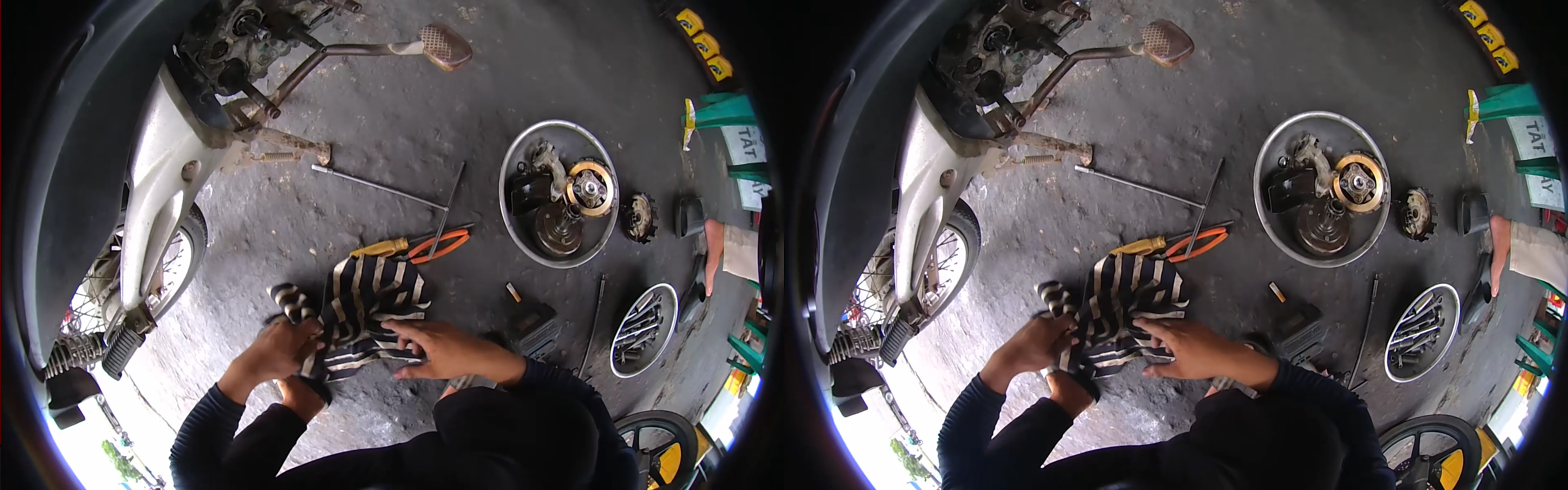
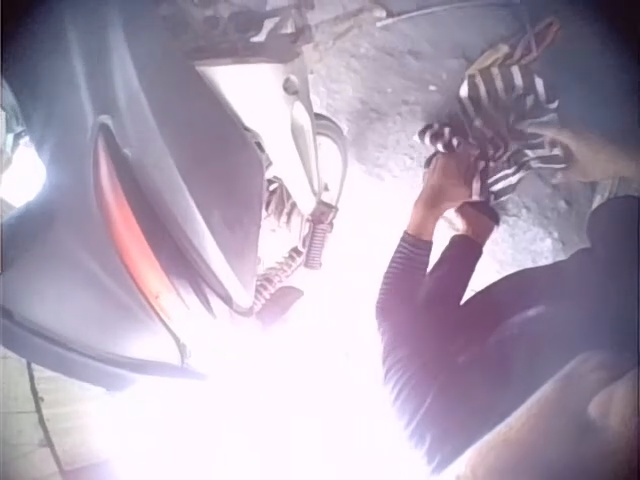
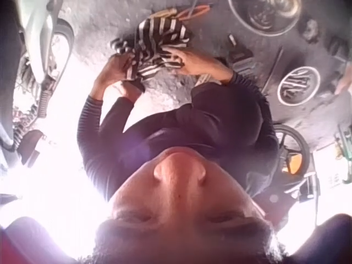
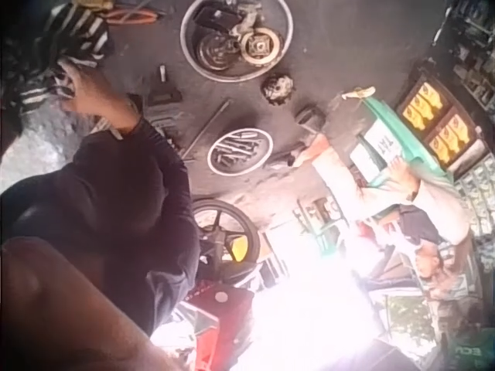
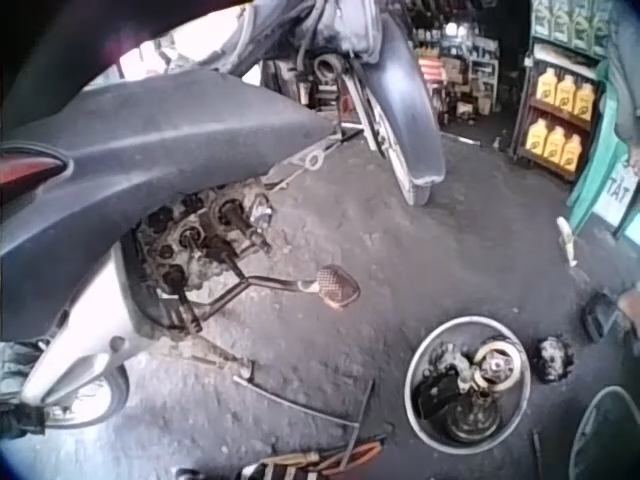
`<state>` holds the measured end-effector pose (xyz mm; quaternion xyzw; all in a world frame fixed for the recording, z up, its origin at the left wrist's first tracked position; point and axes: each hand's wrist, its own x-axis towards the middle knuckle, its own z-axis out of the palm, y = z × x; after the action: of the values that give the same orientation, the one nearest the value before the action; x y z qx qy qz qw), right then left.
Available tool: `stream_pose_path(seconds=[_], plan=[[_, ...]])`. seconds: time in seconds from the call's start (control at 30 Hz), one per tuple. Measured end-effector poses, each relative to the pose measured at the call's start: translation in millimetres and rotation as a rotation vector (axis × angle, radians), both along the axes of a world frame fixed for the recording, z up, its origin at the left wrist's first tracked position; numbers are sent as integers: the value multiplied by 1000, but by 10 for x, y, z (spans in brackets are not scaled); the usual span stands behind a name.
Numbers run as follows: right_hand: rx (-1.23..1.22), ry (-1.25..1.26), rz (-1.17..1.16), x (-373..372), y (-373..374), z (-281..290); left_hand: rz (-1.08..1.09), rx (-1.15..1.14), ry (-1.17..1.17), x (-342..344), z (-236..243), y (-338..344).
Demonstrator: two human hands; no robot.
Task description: Cleaning and reassembling components of a motorcycle engine using tools and an air nozzle.
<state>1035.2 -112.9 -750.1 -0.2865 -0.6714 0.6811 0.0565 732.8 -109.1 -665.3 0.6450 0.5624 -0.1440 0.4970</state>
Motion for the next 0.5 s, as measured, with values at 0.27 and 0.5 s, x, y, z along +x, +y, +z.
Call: stream_pose_path(seconds=[0.27,0.5], plan=[[-409,437,-147,-139,194,-241,884,-986,-1474,661,-224,-98],[-962,486,-602,397,146,-213,229,-177,-581,1492,-455,139]])
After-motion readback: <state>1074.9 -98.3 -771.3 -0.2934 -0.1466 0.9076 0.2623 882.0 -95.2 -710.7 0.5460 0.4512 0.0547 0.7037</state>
